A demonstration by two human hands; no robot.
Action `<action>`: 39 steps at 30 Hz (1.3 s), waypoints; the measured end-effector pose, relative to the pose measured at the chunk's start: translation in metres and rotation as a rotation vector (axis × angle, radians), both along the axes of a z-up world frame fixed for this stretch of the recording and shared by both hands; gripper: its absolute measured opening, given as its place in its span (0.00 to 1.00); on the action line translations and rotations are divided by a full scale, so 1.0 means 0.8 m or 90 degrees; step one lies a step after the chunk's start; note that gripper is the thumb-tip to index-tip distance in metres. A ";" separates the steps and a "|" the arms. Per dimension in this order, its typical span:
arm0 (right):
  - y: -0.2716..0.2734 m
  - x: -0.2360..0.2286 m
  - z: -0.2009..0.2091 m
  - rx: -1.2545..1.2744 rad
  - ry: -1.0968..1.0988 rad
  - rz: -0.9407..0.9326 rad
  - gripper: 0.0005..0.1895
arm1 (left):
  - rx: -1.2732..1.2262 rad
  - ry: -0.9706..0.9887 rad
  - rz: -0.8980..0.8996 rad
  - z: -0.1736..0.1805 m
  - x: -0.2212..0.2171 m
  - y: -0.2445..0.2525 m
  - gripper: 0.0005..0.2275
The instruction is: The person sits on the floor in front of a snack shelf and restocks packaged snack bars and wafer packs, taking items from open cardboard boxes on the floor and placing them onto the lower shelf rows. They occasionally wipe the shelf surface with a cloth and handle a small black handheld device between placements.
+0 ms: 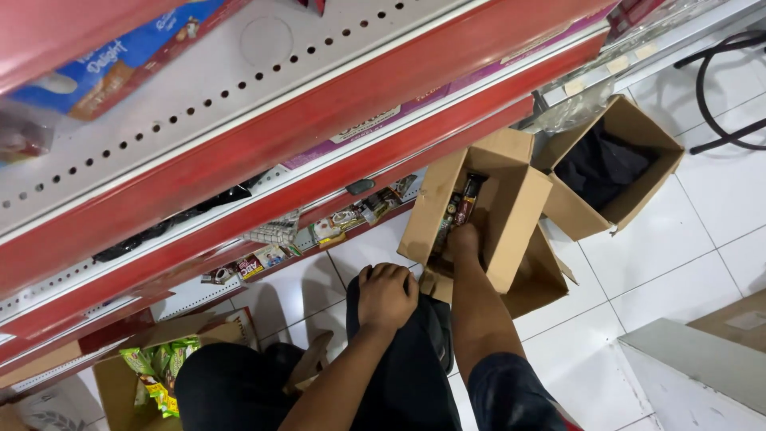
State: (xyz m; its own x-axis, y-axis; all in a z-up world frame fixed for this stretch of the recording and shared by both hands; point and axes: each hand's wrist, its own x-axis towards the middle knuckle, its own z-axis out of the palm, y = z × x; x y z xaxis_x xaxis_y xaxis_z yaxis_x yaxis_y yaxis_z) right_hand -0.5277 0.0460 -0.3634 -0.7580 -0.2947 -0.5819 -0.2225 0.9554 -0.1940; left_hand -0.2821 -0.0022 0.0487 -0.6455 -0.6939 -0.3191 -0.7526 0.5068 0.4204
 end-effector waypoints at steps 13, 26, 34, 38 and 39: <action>0.007 -0.010 0.035 -0.059 -0.031 -0.066 0.28 | 0.007 0.023 -0.006 0.006 0.005 -0.004 0.15; 0.037 0.101 0.413 -0.473 -0.265 -0.424 0.23 | 0.027 0.078 0.023 0.011 0.016 0.006 0.14; 0.096 0.281 0.520 -0.792 -0.178 -0.081 0.19 | 0.330 0.579 0.174 -0.037 0.091 0.010 0.20; 0.083 0.370 0.628 -0.581 0.005 0.364 0.21 | 0.618 0.737 0.298 0.020 0.195 0.007 0.27; 0.078 0.385 0.644 -0.615 -0.018 0.461 0.22 | 0.652 0.704 0.371 0.028 0.228 0.007 0.25</action>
